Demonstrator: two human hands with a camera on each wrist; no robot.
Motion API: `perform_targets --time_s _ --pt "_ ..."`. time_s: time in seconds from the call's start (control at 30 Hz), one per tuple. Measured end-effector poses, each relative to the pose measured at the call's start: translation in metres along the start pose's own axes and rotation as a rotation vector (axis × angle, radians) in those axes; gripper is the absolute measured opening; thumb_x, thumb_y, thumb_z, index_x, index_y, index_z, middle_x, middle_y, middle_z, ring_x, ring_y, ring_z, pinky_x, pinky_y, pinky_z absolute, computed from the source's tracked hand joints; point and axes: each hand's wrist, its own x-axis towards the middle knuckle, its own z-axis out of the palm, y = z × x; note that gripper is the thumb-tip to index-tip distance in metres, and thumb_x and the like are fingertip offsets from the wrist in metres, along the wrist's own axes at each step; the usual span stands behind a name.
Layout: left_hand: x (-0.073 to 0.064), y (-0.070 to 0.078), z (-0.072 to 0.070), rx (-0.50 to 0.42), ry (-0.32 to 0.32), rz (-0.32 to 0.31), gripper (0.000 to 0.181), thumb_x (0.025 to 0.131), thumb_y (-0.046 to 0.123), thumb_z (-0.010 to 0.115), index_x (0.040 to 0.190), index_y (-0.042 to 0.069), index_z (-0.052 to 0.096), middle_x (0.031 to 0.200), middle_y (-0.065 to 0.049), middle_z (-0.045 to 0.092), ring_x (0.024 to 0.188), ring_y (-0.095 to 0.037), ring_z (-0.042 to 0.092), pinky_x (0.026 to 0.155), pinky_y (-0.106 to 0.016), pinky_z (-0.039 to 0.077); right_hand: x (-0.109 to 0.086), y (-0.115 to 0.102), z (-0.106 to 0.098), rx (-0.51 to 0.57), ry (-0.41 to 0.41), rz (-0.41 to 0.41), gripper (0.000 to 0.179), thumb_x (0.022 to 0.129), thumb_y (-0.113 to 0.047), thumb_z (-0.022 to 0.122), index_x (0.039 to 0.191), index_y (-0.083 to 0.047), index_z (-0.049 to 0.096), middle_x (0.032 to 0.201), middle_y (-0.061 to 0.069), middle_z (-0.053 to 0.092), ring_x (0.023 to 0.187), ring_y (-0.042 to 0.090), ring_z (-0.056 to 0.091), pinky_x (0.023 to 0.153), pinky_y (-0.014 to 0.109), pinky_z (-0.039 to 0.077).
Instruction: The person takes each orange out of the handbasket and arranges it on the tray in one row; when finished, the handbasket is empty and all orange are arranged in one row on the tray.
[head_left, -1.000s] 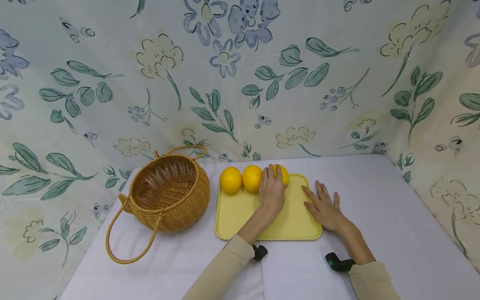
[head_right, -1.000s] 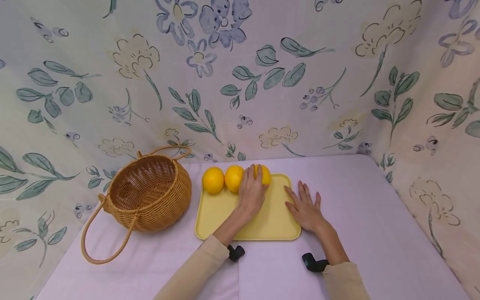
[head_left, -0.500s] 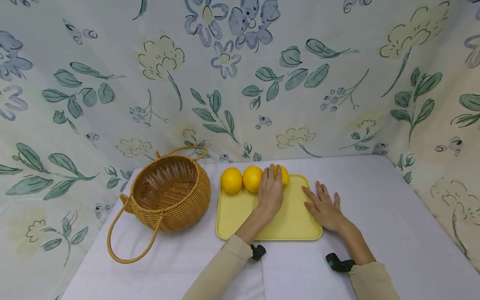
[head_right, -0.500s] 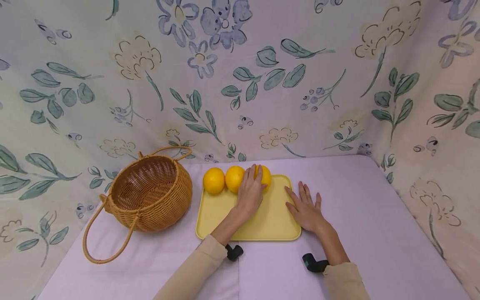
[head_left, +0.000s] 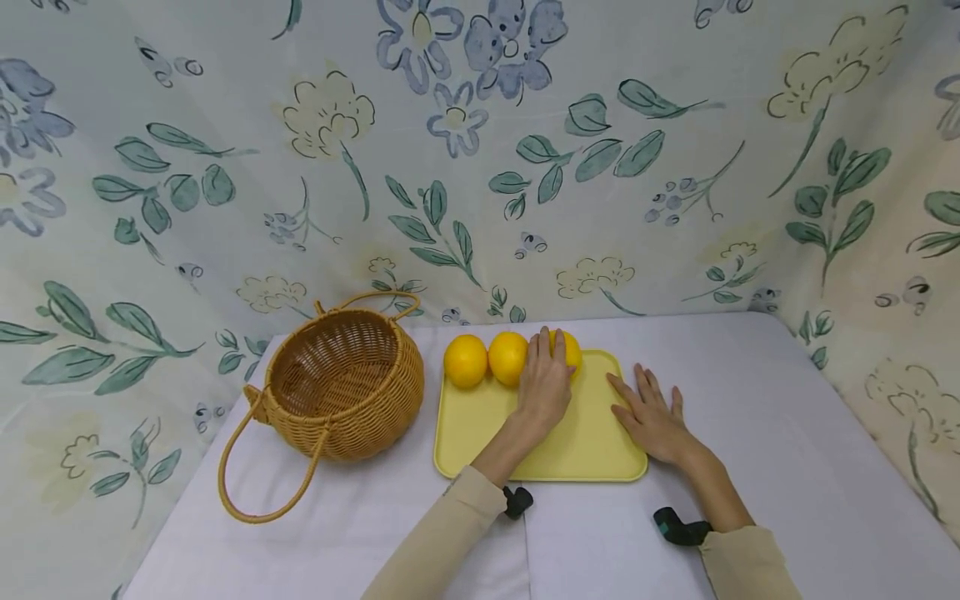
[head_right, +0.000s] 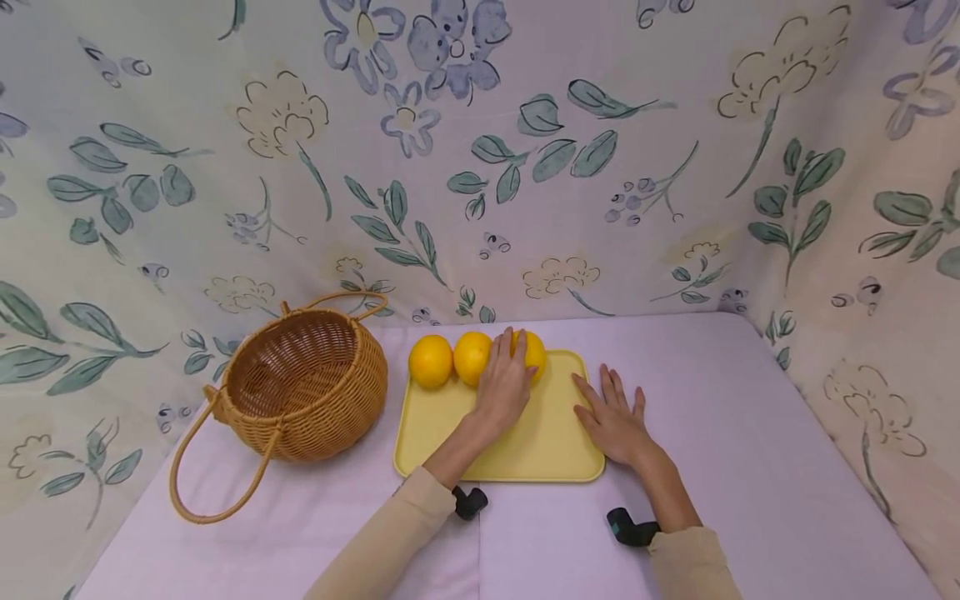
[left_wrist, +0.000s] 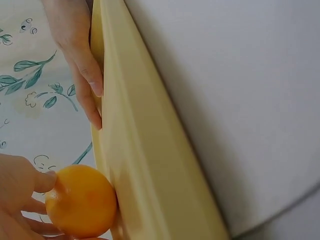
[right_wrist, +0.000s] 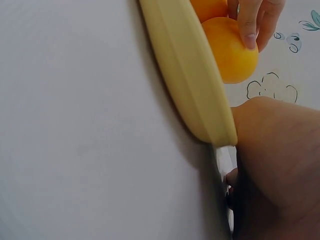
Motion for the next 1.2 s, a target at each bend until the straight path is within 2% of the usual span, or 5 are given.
perform_targets --time_s 0.57,0.73,0.83,1.0,1.2 --pt "0.001 0.001 -0.004 -0.027 -0.012 -0.003 0.063 0.104 0.032 0.061 0.156 0.003 0.042 0.158 -0.023 0.041 0.143 -0.034 0.048 0.108 -0.037 0.054 0.003 0.003 -0.002 0.01 -0.004 -0.012 0.061 0.11 -0.034 0.043 0.162 -0.008 0.028 0.168 0.037 -0.004 0.155 0.058 -0.006 0.115 0.079 -0.016" --pt "0.0 -0.002 -0.015 -0.056 -0.02 0.041 0.063 0.104 0.032 0.061 0.155 0.0 0.042 0.16 -0.024 0.039 0.145 -0.036 0.046 0.119 -0.038 0.044 0.003 0.004 -0.005 0.031 -0.019 -0.012 0.061 0.11 -0.033 0.045 0.162 -0.007 0.028 0.167 0.038 -0.003 0.154 0.059 -0.006 0.115 0.079 -0.016" --pt "-0.003 -0.008 -0.024 -0.114 -0.039 0.058 0.062 0.106 0.032 0.059 0.155 -0.001 0.04 0.162 -0.025 0.036 0.149 -0.037 0.041 0.122 -0.039 0.04 0.004 0.004 -0.008 0.039 -0.033 -0.008 0.062 0.109 -0.033 0.047 0.162 -0.007 0.029 0.167 0.038 -0.004 0.154 0.059 -0.006 0.115 0.08 -0.017" --pt "-0.012 -0.024 -0.037 -0.214 -0.048 0.073 0.06 0.108 0.032 0.055 0.156 -0.002 0.039 0.164 -0.023 0.034 0.15 -0.037 0.038 0.12 -0.04 0.043 0.002 0.004 -0.012 0.058 -0.058 -0.013 0.063 0.109 -0.034 0.048 0.162 -0.007 0.029 0.166 0.039 -0.005 0.154 0.06 -0.007 0.114 0.08 -0.017" --pt "-0.031 -0.05 -0.049 -0.254 -0.062 0.071 0.061 0.108 0.035 0.053 0.155 -0.001 0.041 0.164 -0.021 0.034 0.149 -0.037 0.039 0.118 -0.044 0.046 0.0 0.008 -0.019 0.077 -0.071 -0.032 0.065 0.108 -0.037 0.05 0.161 -0.005 0.03 0.165 0.041 -0.006 0.153 0.061 -0.007 0.113 0.081 -0.016"
